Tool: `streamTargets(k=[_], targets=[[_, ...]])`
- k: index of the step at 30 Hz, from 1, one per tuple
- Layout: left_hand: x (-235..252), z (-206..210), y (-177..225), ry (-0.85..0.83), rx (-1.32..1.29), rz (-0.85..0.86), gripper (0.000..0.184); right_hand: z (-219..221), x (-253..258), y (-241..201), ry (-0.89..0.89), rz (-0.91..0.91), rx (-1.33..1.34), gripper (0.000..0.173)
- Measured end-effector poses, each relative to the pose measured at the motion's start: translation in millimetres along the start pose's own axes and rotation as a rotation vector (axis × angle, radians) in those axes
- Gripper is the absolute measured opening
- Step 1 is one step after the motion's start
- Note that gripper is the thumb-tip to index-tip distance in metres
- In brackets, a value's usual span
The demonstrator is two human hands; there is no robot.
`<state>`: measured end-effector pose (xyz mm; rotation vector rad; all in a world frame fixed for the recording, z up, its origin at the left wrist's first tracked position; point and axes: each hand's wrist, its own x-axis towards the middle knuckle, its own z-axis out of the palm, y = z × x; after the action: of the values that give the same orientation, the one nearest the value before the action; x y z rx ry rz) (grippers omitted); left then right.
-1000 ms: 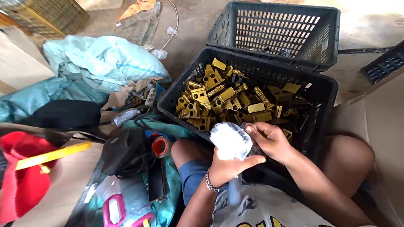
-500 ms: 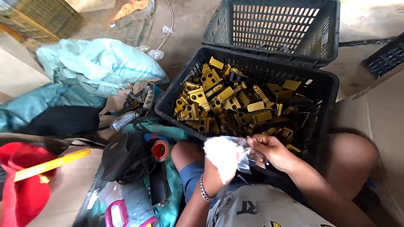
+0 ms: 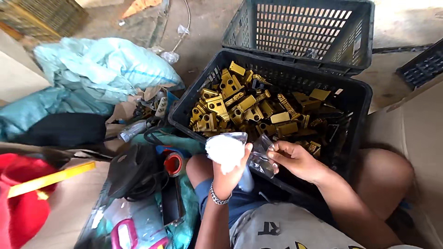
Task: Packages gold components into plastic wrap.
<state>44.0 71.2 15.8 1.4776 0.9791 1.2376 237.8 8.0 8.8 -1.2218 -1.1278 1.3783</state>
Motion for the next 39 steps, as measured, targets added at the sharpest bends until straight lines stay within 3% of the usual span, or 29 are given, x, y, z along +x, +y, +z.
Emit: streamTargets(k=[1, 3, 4, 6, 8, 13, 16, 19, 21, 23, 26, 27, 30, 35, 37, 39], targets=[[3.5, -2.9, -1.6, -0.07, -0.026, 0.021, 0.031, -0.5, 1.1, -0.9, -0.041, -0.011, -0.005, 0.008], [14.5, -9.8, -5.5, -0.327, 0.028, 0.07, 0.057, -0.9, 1.6, -4.9, -0.091, -0.035, -0.033, 0.008], [20.3, -10.5, -7.5, -0.436, 0.044, 0.076, 0.059, -0.5, 2.0, -5.8, -0.105, -0.063, -0.05, 0.009], [28.1, -8.2, -7.7, -0.493, 0.023, 0.074, 0.028, -4.1, 2.9, -4.1, -0.143, -0.135, -0.074, 0.009], [31.8, -7.8, -4.6, -0.422, 0.058, 0.07, 0.019, -8.7, 3.7, -2.4, -0.165, -0.169, -0.113, 0.013], [17.7, 6.0, -9.9, -0.317, 0.16, 0.232, 0.023, 2.3, -0.2, 6.4, 0.046, -0.134, -0.243, 0.031], [14.6, 5.1, -11.7, -0.259, 0.154, 0.234, 0.018, 1.6, -6.8, 5.8, -0.11, -0.129, -0.14, 0.013], [15.3, -1.9, -12.2, -0.107, 0.186, 0.294, 0.02, 0.9, -5.0, 4.3, -0.051, -0.093, -0.029, 0.002], [14.4, -5.2, -7.8, 0.046, 0.27, 0.28, 0.026, 1.2, -2.2, 4.0, 0.06, -0.08, 0.042, 0.015], [11.5, -9.7, -4.8, -0.016, 0.172, 0.199, 0.032, 3.6, -0.8, 3.8, 0.084, -0.086, 0.044, 0.021], [0.0, -4.3, -9.2, -0.35, -0.042, 0.06, 0.039, 11.3, -1.0, 4.1, -0.064, -0.158, -0.105, 0.007], [-1.4, -0.8, -12.7, -0.385, -0.056, 0.048, 0.04, 12.2, 0.2, 6.0, -0.104, -0.209, -0.183, 0.011], [-0.4, -1.1, -14.9, -0.41, -0.047, -0.009, 0.033, 10.6, 4.7, 14.4, -0.053, -0.339, -0.276, 0.017], [0.7, -12.4, -21.9, -0.298, 0.111, 0.215, 0.034, -21.8, 11.3, 6.6, 0.033, -0.136, -0.23, 0.012], [1.8, -19.6, -18.0, -0.182, 0.211, 0.229, 0.039, -38.1, 18.9, -0.4, 0.134, -0.054, -0.219, 0.011], [1.7, -16.7, -17.6, -0.178, 0.111, 0.195, 0.04, -35.8, 21.3, -4.7, 0.052, -0.103, -0.212, 0.01]])
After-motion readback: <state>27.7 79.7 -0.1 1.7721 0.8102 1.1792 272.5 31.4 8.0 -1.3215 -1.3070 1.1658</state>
